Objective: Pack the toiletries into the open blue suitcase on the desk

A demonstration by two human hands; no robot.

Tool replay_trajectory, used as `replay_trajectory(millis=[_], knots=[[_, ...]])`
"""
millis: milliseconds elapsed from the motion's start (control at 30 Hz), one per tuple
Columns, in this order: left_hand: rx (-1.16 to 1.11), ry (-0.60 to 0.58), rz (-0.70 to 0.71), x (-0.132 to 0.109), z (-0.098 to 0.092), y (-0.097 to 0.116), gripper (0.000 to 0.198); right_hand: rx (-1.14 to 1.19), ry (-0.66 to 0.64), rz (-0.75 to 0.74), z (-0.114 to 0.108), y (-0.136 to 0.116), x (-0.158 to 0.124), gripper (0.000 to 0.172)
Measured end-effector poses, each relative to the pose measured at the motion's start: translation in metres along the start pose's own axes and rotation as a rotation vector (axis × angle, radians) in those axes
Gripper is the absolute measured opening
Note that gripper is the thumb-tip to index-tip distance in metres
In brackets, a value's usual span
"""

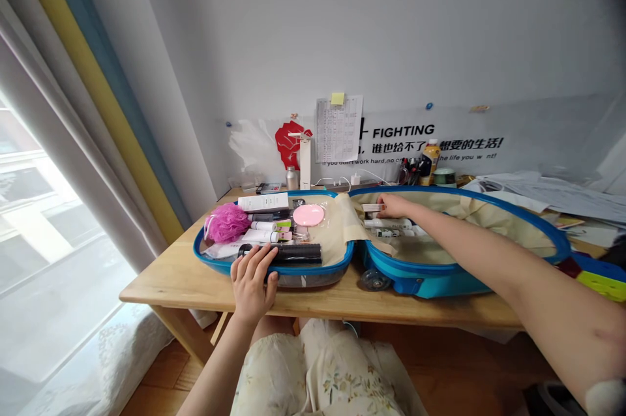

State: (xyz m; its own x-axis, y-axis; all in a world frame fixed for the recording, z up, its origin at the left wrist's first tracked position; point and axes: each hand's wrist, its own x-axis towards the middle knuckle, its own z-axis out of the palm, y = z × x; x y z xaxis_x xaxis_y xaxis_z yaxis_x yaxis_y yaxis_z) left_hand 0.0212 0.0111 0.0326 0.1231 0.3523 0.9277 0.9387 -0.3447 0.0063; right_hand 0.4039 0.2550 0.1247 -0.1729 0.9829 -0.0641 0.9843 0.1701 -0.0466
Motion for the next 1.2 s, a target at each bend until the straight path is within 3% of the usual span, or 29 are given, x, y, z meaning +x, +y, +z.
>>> replay_trajectory(millis=[167, 333, 400, 500, 667, 800, 933, 1200], knots=[[0.001, 0.003, 0.001, 0.001, 0.0, 0.001, 0.042, 0.037, 0.024, -0.011, -0.013, -0.006, -0.01, 0.034], [0.011, 0.007, 0.014, 0.002, 0.0, 0.001, 0.042, 0.112, 0.126, -0.078, -0.053, -0.007, -0.036, 0.038], [0.012, 0.005, 0.012, 0.002, 0.0, 0.001, 0.041, 0.141, 0.146, -0.148, -0.069, -0.02, -0.049, 0.044], [0.01, 0.004, 0.0, 0.001, 0.0, 0.001, 0.041, 0.163, 0.11, -0.311, -0.079, -0.059, -0.067, 0.051], [0.005, -0.01, -0.003, 0.0, 0.0, 0.0, 0.042, 0.109, -0.026, -0.561, -0.059, -0.145, -0.079, 0.041], [-0.004, -0.017, -0.019, -0.002, 0.001, -0.001, 0.043, 0.006, -0.115, -0.615, -0.034, -0.189, -0.077, 0.029], [0.0, -0.016, -0.009, -0.002, 0.002, -0.001, 0.042, -0.06, -0.141, -0.592, -0.023, -0.2, -0.075, 0.026], [0.013, -0.007, 0.001, -0.001, 0.001, 0.0, 0.041, -0.139, -0.145, -0.538, -0.028, -0.191, -0.077, 0.03]])
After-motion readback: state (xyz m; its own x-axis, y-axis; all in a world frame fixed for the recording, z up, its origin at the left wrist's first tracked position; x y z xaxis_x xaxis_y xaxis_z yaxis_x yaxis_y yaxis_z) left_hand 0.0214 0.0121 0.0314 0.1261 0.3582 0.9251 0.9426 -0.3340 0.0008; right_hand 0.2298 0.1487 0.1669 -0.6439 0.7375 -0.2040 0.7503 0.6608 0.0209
